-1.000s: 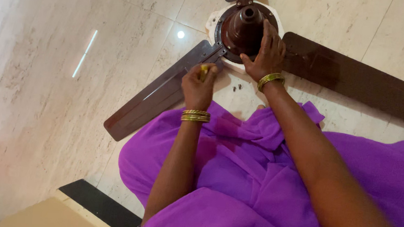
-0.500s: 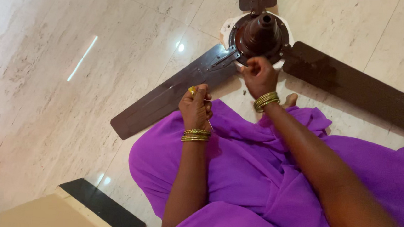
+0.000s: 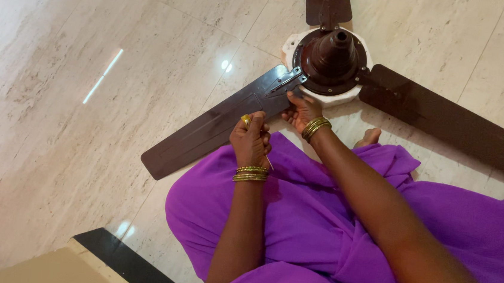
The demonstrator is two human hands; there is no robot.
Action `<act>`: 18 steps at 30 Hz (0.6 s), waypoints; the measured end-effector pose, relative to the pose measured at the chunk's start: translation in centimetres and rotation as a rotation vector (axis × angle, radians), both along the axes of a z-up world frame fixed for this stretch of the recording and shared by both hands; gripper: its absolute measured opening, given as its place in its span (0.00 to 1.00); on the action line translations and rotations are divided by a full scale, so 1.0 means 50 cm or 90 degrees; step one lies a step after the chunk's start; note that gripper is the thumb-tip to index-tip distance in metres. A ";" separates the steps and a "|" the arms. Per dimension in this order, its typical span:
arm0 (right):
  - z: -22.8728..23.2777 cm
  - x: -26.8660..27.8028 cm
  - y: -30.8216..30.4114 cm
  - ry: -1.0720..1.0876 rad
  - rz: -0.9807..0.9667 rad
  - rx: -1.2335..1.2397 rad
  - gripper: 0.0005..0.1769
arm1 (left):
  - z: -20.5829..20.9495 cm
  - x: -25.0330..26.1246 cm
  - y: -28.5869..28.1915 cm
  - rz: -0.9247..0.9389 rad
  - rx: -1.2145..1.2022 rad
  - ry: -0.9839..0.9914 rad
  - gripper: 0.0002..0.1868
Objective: The person sits on the floor and uses a yellow screwdriver to loosen and remove screws from the fan blade mounting points. They detach the fan blades one by one and place them on the floor beside the fan motor housing.
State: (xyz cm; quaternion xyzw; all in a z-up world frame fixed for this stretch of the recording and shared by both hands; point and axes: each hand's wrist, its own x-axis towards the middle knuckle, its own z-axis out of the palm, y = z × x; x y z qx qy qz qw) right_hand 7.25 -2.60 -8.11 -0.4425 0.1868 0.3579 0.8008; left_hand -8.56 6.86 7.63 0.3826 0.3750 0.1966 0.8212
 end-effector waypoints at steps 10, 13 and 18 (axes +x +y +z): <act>0.140 -0.032 0.022 -0.119 0.028 -0.007 0.24 | 0.027 -0.011 -0.008 -0.106 0.038 -0.086 0.05; 0.235 -0.029 0.024 -0.224 0.020 0.008 0.19 | 0.036 -0.021 -0.015 -0.227 0.031 -0.193 0.04; 0.402 0.032 -0.038 -0.537 -0.076 -0.006 0.11 | 0.042 -0.028 -0.035 -0.303 0.124 -0.183 0.04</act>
